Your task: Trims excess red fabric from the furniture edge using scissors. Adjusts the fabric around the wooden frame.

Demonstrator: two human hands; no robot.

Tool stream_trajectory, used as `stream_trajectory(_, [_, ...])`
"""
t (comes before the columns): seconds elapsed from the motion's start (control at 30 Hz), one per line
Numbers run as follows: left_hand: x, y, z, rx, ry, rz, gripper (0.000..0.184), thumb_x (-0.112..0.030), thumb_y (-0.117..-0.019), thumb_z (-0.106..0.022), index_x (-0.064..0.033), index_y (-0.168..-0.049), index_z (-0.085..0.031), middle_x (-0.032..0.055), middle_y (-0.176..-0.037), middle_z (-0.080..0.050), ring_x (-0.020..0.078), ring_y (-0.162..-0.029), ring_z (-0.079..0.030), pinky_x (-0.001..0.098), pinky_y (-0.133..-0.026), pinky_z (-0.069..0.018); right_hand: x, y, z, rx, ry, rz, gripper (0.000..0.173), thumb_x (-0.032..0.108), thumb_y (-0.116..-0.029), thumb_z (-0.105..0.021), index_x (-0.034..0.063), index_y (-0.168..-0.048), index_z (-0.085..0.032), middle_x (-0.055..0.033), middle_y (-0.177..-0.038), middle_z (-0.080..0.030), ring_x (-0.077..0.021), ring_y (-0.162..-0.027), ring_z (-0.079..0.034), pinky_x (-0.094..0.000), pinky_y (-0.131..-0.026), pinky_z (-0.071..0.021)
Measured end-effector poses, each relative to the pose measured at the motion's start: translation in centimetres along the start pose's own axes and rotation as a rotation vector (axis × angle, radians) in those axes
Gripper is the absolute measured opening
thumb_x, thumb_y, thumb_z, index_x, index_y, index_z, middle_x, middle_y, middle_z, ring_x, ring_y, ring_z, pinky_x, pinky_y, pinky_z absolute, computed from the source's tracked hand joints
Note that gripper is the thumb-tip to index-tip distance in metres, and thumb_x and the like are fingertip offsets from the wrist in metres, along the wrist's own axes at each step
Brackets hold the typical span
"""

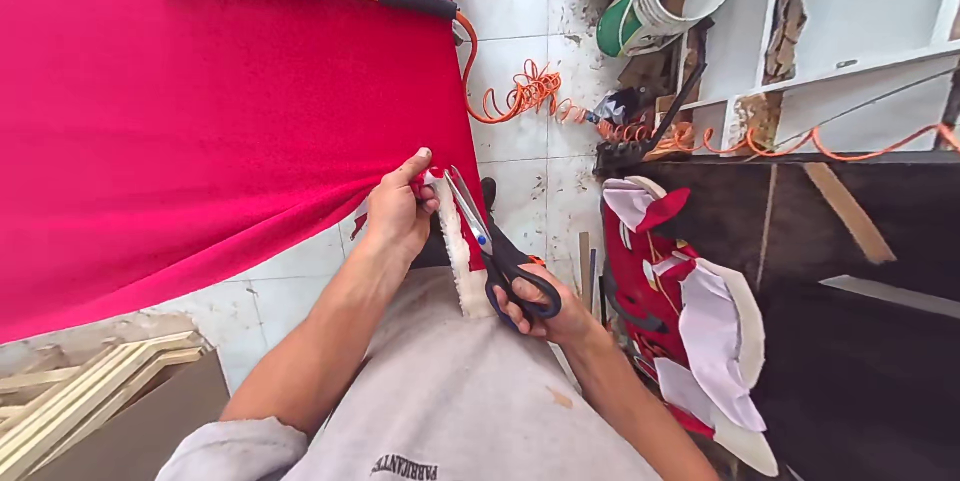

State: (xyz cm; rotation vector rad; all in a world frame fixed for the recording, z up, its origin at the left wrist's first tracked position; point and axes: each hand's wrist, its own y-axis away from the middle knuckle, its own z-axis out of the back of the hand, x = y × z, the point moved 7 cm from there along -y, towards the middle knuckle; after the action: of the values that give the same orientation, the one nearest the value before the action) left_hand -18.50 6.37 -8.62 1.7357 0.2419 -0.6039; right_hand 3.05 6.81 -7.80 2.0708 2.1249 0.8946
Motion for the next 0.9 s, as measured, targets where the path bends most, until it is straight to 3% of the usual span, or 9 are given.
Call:
stream_trajectory(0.3, [0.5, -0.3, 0.3, 0.022, -0.02, -0.025, 0.017, -0.021, -0.1004, -0.065, -0.0071, -0.091, -0.066, 0.0011, -0.064, -0.059, 0.0053, -0.045, -0.051, 0.0176, -0.043, -0.0475, 0.1, -0.9, -0.3, -0.027, -0.014, 0.115, 0.039, 0.048, -0.0971, -0.067, 0.0086, -0.096, -0.068, 0.0025, -0.074, -0.067, -0.0008, -0.053, -0.06, -0.0141, -0.044, -0.0459])
stream_trajectory(0.47, [0.8, -0.7, 0.4, 0.037, -0.033, -0.039, 0.019, -0.021, -0.0999, -0.066, -0.0053, -0.089, -0.067, 0.0014, -0.062, -0.06, 0.0054, -0.045, -0.053, 0.0177, -0.044, -0.0476, -0.3, -1.3, -0.5, -0.156, 0.041, 0.127, 0.035, 0.043, -0.0953, -0.071, 0.0085, -0.092, -0.069, 0.0047, -0.067, -0.064, 0.0006, -0.048, -0.056, -0.0139, -0.041, -0.044])
stream_trajectory(0.7, [1.2, -1.3, 0.5, 0.067, -0.002, -0.104, 0.019, -0.018, -0.099, -0.068, -0.0031, -0.087, -0.068, 0.0045, -0.064, -0.063, 0.0071, -0.046, -0.054, 0.0196, -0.044, -0.0474, 2.3, -0.7, 0.6, -0.265, 0.232, 0.049, 0.029, 0.039, -0.0909, -0.077, 0.0107, -0.089, -0.069, 0.0057, -0.069, -0.064, 0.0011, -0.049, -0.055, -0.0137, -0.042, -0.0449])
stream_trajectory(0.9, [1.6, -1.5, 0.6, 0.071, 0.054, -0.101, 0.016, -0.015, -0.0983, -0.069, -0.0022, -0.089, -0.069, 0.0051, -0.065, -0.064, 0.0066, -0.047, -0.053, 0.0182, -0.044, -0.046, 5.0, -0.6, 1.7, -0.241, 0.431, -0.045, 0.028, 0.041, -0.0907, -0.077, 0.0141, -0.087, -0.069, 0.0092, -0.065, -0.062, 0.0028, -0.048, -0.053, -0.0133, -0.042, -0.0432])
